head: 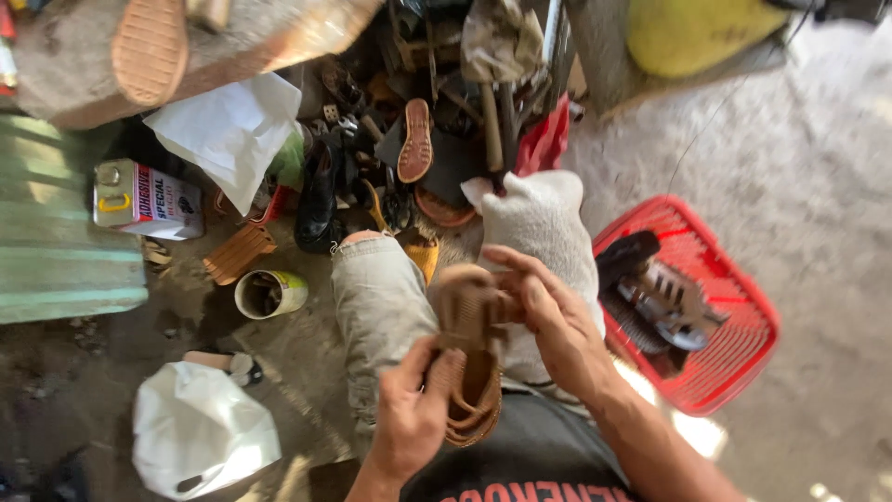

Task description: The person presses and taps a sandal sole with a rubber mallet to seat the sole onto the upper. They repeatedly tap along the edges and sole surface, rotate the sandal, and continue hammering to secure the bond.

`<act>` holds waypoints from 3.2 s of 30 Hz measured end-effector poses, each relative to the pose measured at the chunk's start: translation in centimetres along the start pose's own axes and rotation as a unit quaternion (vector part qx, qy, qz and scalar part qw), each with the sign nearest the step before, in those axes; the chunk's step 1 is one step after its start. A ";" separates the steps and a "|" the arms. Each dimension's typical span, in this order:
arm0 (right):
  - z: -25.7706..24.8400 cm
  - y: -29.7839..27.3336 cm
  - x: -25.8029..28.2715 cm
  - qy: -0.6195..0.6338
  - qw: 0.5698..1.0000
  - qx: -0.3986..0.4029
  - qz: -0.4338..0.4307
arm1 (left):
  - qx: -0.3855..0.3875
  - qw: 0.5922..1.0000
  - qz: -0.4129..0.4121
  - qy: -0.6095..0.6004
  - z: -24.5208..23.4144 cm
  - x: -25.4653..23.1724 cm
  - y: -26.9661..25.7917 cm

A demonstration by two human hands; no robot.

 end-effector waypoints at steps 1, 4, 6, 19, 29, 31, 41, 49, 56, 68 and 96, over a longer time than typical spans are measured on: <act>0.2 -0.1 0.1 -0.009 1.000 0.010 -0.005 | -0.008 1.000 0.008 -0.009 -0.1 0.1 0.2; 3.7 -1.0 1.8 0.040 0.981 0.171 -0.078 | -0.039 0.989 0.030 -0.142 -0.9 -0.2 0.8; 4.8 -1.9 0.6 -0.069 0.979 0.191 -0.011 | -0.060 0.995 0.047 -0.067 -1.2 -1.3 0.7; 4.3 -1.8 5.8 -0.382 0.835 0.282 -0.279 | 0.056 0.974 0.178 -0.128 -3.8 -5.4 -1.2; 5.4 -3.1 7.7 -0.470 0.750 0.237 -0.402 | -0.012 0.939 0.339 0.048 -3.4 -4.4 -1.8; 5.3 -2.6 6.7 -0.478 0.738 0.244 -0.409 | -0.020 0.931 0.360 0.065 -3.6 -2.6 -0.6; 6.7 2.5 -2.0 -0.581 0.657 0.205 -0.435 | -0.117 0.891 0.332 0.289 -5.5 0.7 4.2; 7.6 1.0 -2.2 -0.569 0.667 0.168 -0.452 | -0.054 0.881 0.346 0.317 -4.1 0.7 4.2; 8.1 1.4 -1.1 -0.564 0.645 0.141 -0.496 | -0.112 0.862 0.374 0.324 -4.3 2.0 4.1; 6.8 1.4 -1.5 -0.567 0.665 0.191 -0.446 | -0.024 0.886 0.338 0.316 -5.3 0.3 4.3; -0.1 2.7 -0.9 -0.449 0.809 0.096 -0.366 | 0.008 0.857 0.357 0.373 0.7 -0.9 6.3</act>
Point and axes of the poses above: each hand's wrist, its own y-axis towards the middle knuckle, its own z-axis out of the palm, x = y × z, the point moved 9 cm from there along y, towards the middle knuckle, and after that the axes turned 7 degrees about -z, right-handed, at the moved point
